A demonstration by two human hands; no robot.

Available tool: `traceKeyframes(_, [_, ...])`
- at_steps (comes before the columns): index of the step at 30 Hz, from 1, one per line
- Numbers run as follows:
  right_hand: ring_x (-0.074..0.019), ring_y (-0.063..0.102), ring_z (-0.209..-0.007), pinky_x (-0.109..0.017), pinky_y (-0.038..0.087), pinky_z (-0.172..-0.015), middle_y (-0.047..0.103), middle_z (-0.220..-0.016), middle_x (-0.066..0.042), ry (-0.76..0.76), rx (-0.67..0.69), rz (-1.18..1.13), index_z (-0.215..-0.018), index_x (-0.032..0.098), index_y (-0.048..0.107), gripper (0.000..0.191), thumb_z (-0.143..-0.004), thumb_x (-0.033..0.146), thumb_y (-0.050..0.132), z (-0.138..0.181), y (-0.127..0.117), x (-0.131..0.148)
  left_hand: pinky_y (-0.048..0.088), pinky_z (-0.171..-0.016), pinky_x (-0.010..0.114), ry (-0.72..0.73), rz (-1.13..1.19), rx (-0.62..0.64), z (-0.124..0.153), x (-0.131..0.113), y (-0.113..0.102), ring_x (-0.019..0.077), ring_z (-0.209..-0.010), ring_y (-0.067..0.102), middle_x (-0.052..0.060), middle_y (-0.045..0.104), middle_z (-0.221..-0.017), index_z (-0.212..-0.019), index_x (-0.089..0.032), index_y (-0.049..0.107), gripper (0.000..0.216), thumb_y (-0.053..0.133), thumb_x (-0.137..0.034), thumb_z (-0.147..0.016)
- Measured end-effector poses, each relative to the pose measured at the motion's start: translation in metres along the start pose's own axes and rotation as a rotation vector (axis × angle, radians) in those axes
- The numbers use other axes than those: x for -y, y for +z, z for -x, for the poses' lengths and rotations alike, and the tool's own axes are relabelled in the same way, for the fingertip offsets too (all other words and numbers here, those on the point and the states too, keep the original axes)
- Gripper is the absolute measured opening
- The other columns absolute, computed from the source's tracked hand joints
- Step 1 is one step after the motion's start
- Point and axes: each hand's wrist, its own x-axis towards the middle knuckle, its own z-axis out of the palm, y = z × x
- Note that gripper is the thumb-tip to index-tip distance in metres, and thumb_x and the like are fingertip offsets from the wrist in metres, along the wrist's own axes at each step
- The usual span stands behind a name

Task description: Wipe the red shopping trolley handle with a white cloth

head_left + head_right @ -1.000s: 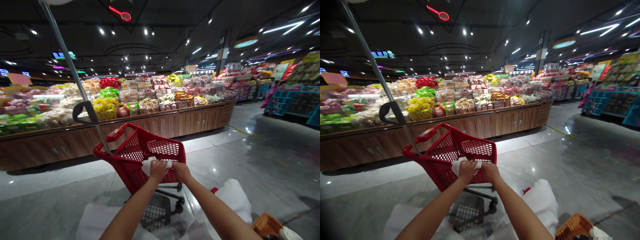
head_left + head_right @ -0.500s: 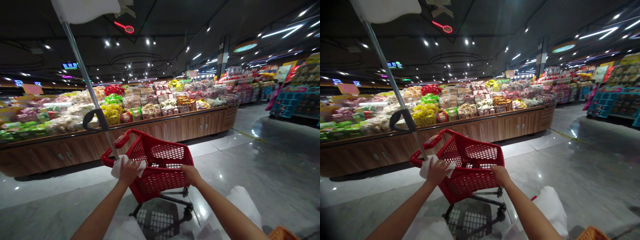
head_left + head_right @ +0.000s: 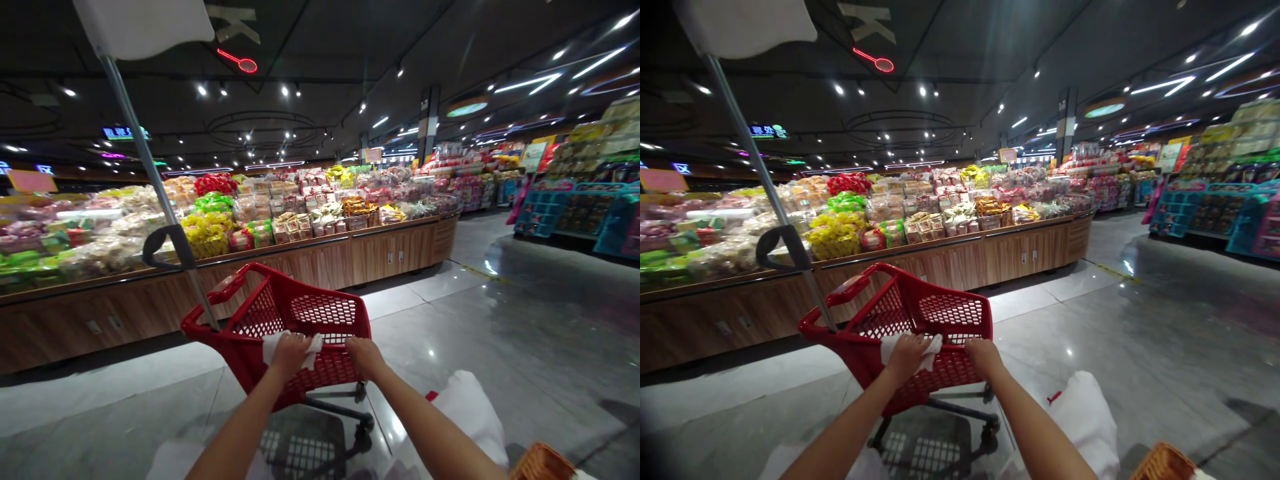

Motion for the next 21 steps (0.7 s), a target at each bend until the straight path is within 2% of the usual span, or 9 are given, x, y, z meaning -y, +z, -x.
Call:
traceKeyframes(4, [-0.0175, 0.062, -0.084, -0.026, 0.036, -0.070, 0.068, -0.091, -0.006, 0.003, 0.006, -0.012, -0.093, 0.018, 0.061, 0.021, -0.094, 0.017, 0.040, 0.000, -0.007, -0.014, 0.041, -0.083, 0.042, -0.027, -0.119, -0.098, 0.047, 0.090, -0.027, 0.0241, -0.087, 0.060, 0.007, 0.066, -0.088, -0.103, -0.022, 0.064, 0.024, 0.051, -0.016, -0.084])
traceKeyframes(6, [-0.0174, 0.062, -0.084, -0.026, 0.036, -0.071, 0.067, -0.091, -0.006, -0.007, 0.000, -0.021, -0.095, 0.017, 0.061, 0.021, -0.093, 0.017, 0.040, 0.001, -0.006, -0.019, 0.038, -0.092, 0.047, -0.023, -0.139, -0.155, 0.061, 0.109, -0.034, 0.0250, -0.090, 0.059, 0.006, 0.066, -0.092, -0.105, -0.025, 0.064, 0.024, 0.053, -0.018, -0.085])
traceKeyframes(7, [-0.0174, 0.061, -0.084, -0.026, 0.036, -0.071, 0.067, -0.091, -0.006, -0.008, -0.007, -0.020, -0.095, 0.017, 0.061, 0.021, -0.093, 0.017, 0.040, 0.002, -0.005, -0.021, 0.036, -0.095, 0.049, -0.045, -0.140, -0.174, 0.063, 0.109, -0.034, 0.0255, -0.092, 0.059, 0.006, 0.067, -0.093, -0.106, -0.026, 0.063, 0.024, 0.054, -0.020, -0.085])
traceKeyframes(10, [-0.0180, 0.060, -0.083, -0.027, 0.035, -0.071, 0.066, -0.091, -0.007, 0.008, -0.055, 0.005, -0.095, 0.016, 0.061, 0.022, -0.092, 0.014, 0.039, 0.004, 0.005, -0.018, 0.037, -0.093, 0.048, -0.143, -0.096, -0.160, 0.049, 0.077, -0.024, 0.0264, -0.093, 0.059, 0.007, 0.067, -0.093, -0.104, -0.026, 0.064, 0.020, 0.056, -0.026, -0.085])
traceKeyframes(13, [-0.0182, 0.059, -0.084, -0.027, 0.035, -0.071, 0.066, -0.092, -0.007, 0.023, -0.105, 0.034, -0.094, 0.016, 0.060, 0.021, -0.091, 0.013, 0.040, 0.006, 0.014, -0.008, 0.041, -0.084, 0.043, -0.119, -0.004, -0.070, 0.015, 0.015, -0.004, 0.0253, -0.091, 0.059, 0.007, 0.066, -0.096, -0.108, -0.024, 0.062, 0.024, 0.055, -0.033, -0.087])
traceKeyframes(15, [-0.0184, 0.059, -0.085, -0.027, 0.034, -0.071, 0.066, -0.092, -0.007, 0.018, -0.117, 0.030, -0.094, 0.017, 0.060, 0.021, -0.092, 0.015, 0.040, 0.006, 0.018, 0.000, 0.042, -0.083, 0.042, -0.075, 0.050, -0.037, -0.009, -0.030, 0.008, 0.0256, -0.094, 0.059, 0.009, 0.065, -0.102, -0.112, -0.023, 0.059, 0.028, 0.053, -0.036, -0.088])
traceKeyframes(17, [-0.0186, 0.059, -0.088, -0.027, 0.035, -0.072, 0.066, -0.093, -0.006, 0.011, -0.118, 0.011, -0.096, 0.018, 0.060, 0.022, -0.094, 0.017, 0.039, 0.006, 0.019, 0.006, 0.042, -0.084, 0.043, -0.047, 0.086, -0.018, -0.026, -0.064, 0.017, 0.0262, -0.096, 0.058, 0.010, 0.063, -0.105, -0.112, -0.020, 0.058, 0.029, 0.051, -0.036, -0.088])
traceKeyframes(19, [-0.0185, 0.060, -0.089, -0.027, 0.035, -0.072, 0.067, -0.095, -0.006, 0.002, -0.097, -0.004, -0.099, 0.018, 0.060, 0.022, -0.094, 0.018, 0.039, 0.004, 0.017, 0.008, 0.041, -0.086, 0.043, -0.002, 0.091, -0.010, -0.034, -0.075, 0.021, 0.0259, -0.097, 0.057, 0.011, 0.063, -0.107, -0.113, -0.019, 0.057, 0.028, 0.049, -0.032, -0.089])
traceKeyframes(21, [-0.0180, 0.060, -0.088, -0.027, 0.035, -0.072, 0.067, -0.095, -0.006, -0.002, -0.056, 0.000, -0.099, 0.019, 0.060, 0.022, -0.095, 0.019, 0.039, 0.002, 0.013, 0.006, 0.042, -0.084, 0.041, 0.053, 0.063, 0.004, -0.028, -0.057, 0.019, 0.0243, -0.095, 0.058, 0.011, 0.063, -0.105, -0.117, -0.020, 0.055, 0.029, 0.046, -0.025, -0.090])
